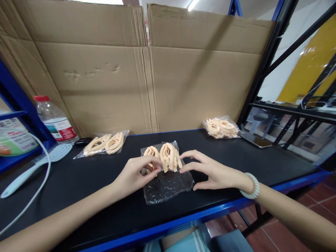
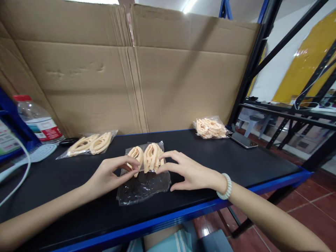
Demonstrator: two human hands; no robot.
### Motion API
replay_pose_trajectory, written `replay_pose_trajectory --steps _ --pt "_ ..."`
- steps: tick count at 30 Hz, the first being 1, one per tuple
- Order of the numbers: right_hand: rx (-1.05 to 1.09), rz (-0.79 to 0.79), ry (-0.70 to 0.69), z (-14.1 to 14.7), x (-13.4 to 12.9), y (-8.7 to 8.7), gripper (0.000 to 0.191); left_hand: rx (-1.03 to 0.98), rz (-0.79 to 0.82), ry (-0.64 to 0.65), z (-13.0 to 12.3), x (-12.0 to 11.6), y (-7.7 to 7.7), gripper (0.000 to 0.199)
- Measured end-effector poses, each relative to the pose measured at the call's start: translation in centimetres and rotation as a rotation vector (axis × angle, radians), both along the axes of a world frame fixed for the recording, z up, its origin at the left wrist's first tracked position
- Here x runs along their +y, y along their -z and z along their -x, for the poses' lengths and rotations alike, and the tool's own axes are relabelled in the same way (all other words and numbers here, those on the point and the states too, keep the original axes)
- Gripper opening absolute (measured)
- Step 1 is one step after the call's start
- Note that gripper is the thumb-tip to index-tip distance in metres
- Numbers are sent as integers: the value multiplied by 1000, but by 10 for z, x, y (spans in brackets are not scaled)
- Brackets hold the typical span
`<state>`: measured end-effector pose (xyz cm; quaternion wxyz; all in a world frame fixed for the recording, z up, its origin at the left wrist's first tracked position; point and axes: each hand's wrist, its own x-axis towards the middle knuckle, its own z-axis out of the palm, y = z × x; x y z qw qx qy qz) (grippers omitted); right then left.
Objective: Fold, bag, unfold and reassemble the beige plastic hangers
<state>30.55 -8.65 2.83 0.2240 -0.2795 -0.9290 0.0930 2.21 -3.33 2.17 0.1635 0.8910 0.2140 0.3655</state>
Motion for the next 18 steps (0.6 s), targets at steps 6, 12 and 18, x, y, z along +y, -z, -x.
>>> replay_pose_trajectory --steps 6,12,18 --pt "123 -78 -106 15 5 3 7 44 155 26 2 2 -9 12" --pt "336 83 35 24 10 5 8 115 170 -17 4 4 -12 15" --pt "503 350 176 31 16 9 13 192 165 -13 6 7 -11 16"
